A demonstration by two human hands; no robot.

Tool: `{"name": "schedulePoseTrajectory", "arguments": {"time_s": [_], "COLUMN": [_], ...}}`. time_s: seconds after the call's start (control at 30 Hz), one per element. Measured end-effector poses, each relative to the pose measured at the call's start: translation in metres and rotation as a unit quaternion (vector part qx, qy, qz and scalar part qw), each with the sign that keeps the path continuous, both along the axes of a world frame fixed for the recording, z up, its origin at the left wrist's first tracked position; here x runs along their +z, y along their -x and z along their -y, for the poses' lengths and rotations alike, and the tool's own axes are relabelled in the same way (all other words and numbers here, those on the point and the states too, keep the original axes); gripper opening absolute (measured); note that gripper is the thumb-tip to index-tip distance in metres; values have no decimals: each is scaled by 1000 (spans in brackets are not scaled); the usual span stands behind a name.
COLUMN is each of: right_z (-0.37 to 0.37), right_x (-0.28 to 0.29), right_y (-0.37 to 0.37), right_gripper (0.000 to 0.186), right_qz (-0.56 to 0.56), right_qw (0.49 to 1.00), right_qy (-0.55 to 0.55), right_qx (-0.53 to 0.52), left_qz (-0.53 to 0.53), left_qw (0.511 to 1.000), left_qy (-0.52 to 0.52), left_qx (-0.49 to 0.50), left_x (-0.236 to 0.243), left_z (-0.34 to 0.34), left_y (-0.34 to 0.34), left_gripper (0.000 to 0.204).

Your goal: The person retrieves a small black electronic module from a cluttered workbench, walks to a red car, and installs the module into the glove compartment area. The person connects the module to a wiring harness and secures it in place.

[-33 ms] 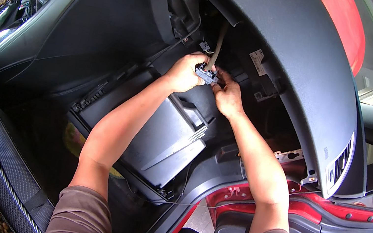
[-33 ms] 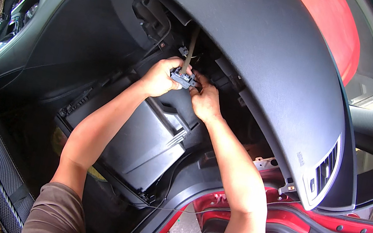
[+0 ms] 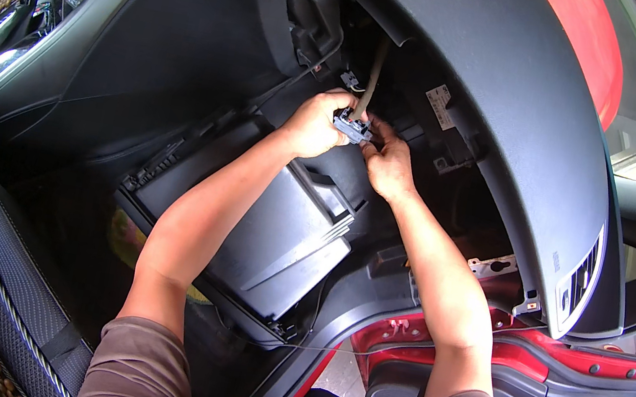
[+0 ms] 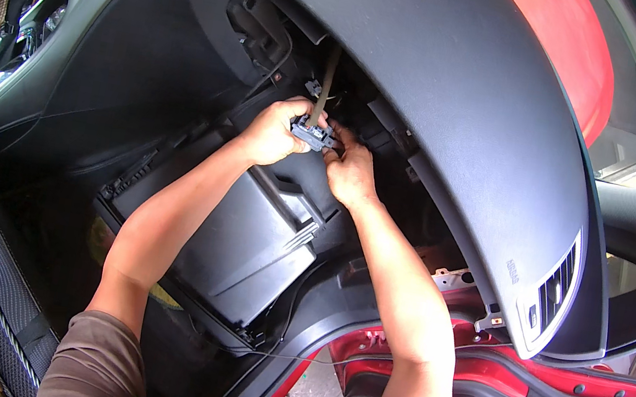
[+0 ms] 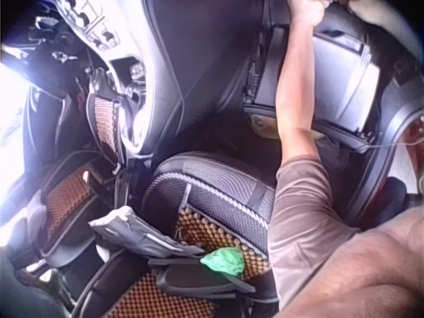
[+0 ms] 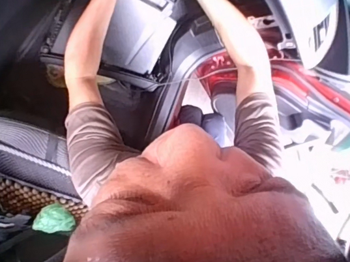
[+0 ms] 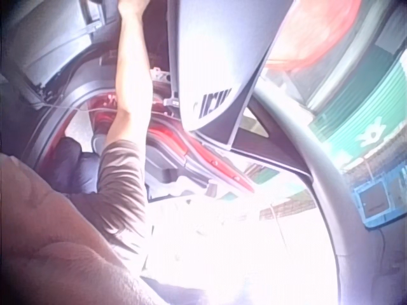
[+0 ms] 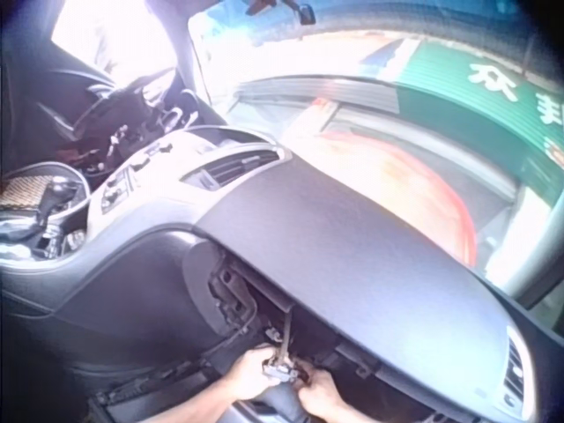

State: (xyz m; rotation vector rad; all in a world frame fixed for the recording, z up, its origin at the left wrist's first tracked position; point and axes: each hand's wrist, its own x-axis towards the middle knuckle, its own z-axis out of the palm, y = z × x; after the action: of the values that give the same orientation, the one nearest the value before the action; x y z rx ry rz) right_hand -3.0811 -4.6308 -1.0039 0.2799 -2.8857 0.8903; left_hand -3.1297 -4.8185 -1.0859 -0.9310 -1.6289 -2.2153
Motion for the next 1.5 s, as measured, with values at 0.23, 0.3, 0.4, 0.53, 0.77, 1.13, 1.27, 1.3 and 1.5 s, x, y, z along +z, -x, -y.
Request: {"name": "schedulePoseTrajectory", "arguments": {"time_s": [0.23,0.3,0.4,0.53,0.77,1.13,1.27,1.3,1.5], "right_z": [13,12,11,10,11,32,37,37,40], "right_x": [11,15,17,17,15,18,19,19,22], "right_y": [-9,-11,-13,-18,-40,-67,-71,-71,-75], "right_gripper": [55,55,56,55,55,53,56,57,69], "right_qz": [-36,-55,-55,-54,-188,-254,-260,-258,-317], "right_qw": [998,997,995,997,976,964,964,965,938], "right_qy": [-43,-57,-77,-62,-109,-75,-52,-54,-110], "right_qx": [4,15,-5,-10,21,13,12,13,85], "left_qz": [16,-2,-11,79,114,126,127,127,133], "left_qw": [999,999,999,988,969,892,877,872,839], "left_qy": [-16,-29,-28,-53,-112,-247,-264,-268,-297], "left_qx": [-33,-29,-11,-119,-187,-356,-381,-389,-437], "left_x": [-1,-3,-7,-12,-10,-12,-12,-12,-16], "left_z": [4,3,5,10,10,7,4,4,4], "left_y": [1,2,5,10,6,1,-1,0,1], "left_gripper": [48,48,49,53,65,69,67,68,68]}}
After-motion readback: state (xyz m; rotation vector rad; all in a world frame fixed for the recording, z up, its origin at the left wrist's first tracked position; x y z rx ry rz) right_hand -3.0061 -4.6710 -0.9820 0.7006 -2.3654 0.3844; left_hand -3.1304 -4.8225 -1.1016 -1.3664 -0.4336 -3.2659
